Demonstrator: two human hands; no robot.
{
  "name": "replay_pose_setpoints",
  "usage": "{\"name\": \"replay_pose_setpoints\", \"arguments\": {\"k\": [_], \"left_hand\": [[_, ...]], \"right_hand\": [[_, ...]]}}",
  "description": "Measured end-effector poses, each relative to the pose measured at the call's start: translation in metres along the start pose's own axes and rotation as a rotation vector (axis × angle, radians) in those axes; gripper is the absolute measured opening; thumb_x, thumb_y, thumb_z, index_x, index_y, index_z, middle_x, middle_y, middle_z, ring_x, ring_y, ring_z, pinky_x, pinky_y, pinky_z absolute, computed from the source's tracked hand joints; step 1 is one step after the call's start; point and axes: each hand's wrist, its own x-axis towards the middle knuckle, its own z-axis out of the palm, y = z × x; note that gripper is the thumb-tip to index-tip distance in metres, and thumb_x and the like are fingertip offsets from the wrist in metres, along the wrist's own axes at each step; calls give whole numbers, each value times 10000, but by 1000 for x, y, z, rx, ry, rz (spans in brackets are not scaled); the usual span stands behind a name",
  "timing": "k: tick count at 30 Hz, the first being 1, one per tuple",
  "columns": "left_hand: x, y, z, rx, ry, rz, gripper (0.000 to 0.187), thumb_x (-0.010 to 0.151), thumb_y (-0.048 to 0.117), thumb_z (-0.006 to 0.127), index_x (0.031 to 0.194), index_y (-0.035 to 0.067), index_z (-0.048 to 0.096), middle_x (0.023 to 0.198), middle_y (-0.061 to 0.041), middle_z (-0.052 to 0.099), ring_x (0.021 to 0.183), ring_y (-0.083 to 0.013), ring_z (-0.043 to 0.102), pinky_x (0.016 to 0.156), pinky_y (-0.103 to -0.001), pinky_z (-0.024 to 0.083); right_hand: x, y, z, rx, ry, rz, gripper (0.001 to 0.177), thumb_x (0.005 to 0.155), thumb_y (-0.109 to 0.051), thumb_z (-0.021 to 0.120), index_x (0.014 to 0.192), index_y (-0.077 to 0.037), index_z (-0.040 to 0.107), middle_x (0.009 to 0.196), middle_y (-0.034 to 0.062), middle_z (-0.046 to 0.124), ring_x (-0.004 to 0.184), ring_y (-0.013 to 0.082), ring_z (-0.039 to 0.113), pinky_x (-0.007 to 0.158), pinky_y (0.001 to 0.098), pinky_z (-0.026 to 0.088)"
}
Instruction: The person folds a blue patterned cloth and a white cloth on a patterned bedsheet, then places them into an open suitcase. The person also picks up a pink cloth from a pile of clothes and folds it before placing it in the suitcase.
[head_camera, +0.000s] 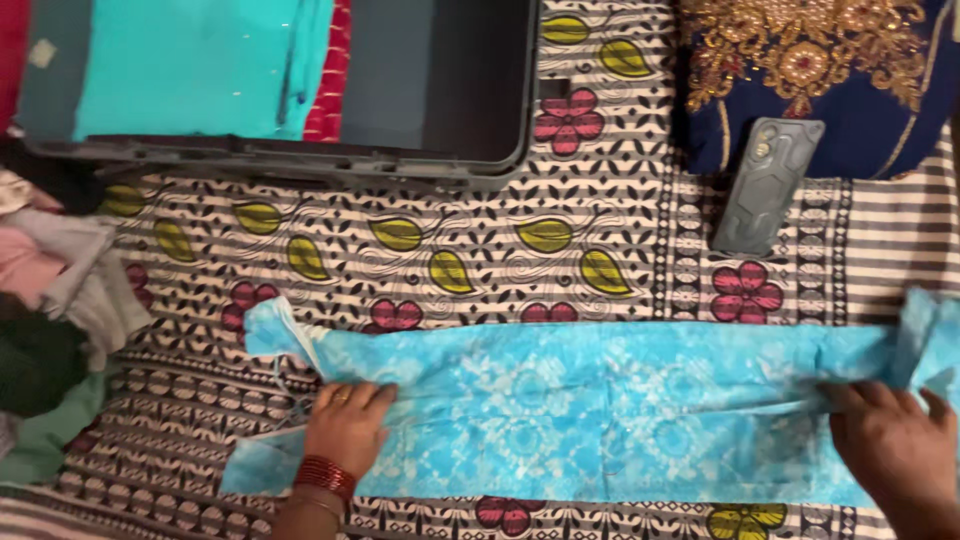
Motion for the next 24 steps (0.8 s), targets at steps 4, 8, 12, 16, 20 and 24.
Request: {"name": "replay_pose_setpoints", "arguments": {"k": [4,8,12,16,20,24], "left_hand": [[-17,9,3,-60,28,-106,467,774,414,765,1175,178,722,1102,-53,696,1017,-279,629,1010,-487,407],[-27,12,1,-93,213,-292,348,855,430,728,1113,197,714,1192,-41,692,1133,-290,613,1017,-477,411],[-19,-12,-6,-97,550,-576,619,813,424,754,1307,73,629,1362,-194,598,1267,-410,533,1062,-512,382],[1,-66,-5,-229,781,-877,843,803,488,810,1401,-38,534,1400,-292,545,1278,-475,517,1058,-526,405],[24,-123,13,-552,637,-1267,684,792,534,810,1186,-8,672,1174,-253,690,1065,-435,656,904,-494,518],[15,-154,53,-581,540,-1329,481,825,477,772,994,26,780,900,-225,743,853,-390,720,791,-460,552]], "right_hand": [[-16,-56,15,261,141,115,437,782,-196,711,1212,-273,725,1101,-11,727,1006,229,676,997,456,479],[-12,-167,27,700,282,-34,420,856,-238,708,1262,-153,644,1311,88,676,1129,320,638,901,484,459],[-29,-291,-3,787,359,150,562,958,-383,605,1467,-148,562,1566,115,520,1471,341,442,1210,656,245],[-24,-323,-17,761,353,266,633,1015,-494,530,1515,-106,532,1612,156,481,1528,398,376,1219,699,144],[-25,-329,-22,782,399,268,686,1046,-539,514,1536,-59,511,1604,187,496,1519,420,400,1223,714,155],[-24,-333,-23,728,426,267,658,1078,-542,523,1496,-34,543,1560,211,524,1520,437,426,1235,709,164]]}}
